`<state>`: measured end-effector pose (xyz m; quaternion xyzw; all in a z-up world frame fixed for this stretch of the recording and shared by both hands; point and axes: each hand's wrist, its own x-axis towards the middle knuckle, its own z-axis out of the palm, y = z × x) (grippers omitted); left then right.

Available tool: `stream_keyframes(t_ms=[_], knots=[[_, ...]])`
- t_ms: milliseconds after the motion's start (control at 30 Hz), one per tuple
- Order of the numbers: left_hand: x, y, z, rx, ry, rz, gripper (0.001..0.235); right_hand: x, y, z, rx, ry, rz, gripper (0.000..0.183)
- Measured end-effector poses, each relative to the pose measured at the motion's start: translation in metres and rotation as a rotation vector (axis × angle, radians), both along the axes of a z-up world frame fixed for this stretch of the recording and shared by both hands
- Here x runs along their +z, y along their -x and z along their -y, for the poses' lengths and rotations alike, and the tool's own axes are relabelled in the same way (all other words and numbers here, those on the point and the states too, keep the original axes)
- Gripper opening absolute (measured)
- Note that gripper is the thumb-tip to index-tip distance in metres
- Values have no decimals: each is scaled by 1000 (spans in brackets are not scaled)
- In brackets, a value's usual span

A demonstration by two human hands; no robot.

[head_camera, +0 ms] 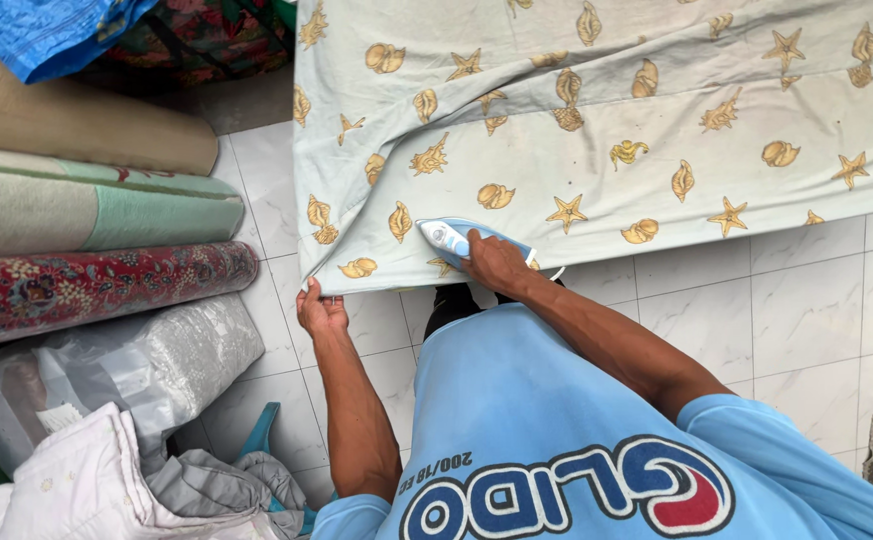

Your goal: The person irons a large bed sheet with a sea-themed pattern on a padded ironing surface. They use a steam iron in their right hand and hold the sheet with their left hand to smooth out wrinkles as they move the iron across the fabric.

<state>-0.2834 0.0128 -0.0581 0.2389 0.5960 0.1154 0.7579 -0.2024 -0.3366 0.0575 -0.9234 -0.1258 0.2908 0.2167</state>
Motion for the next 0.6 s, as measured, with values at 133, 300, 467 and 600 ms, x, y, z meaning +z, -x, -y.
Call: stream_keyframes(t_ms=[133,300,467,600], knots=[[2,0,1,-4,-41,-21,37,6,-10,80,-208,124,-90,45],[8,-2,35,-106,90,-50,53,27,-38,186,-385,245,-185,52],[7,6,101,-254,74,-257,52,39,-38,238,-342,188,-179,47],[11,11,127,-236,30,-249,50,42,-27,225,-220,145,-117,41]])
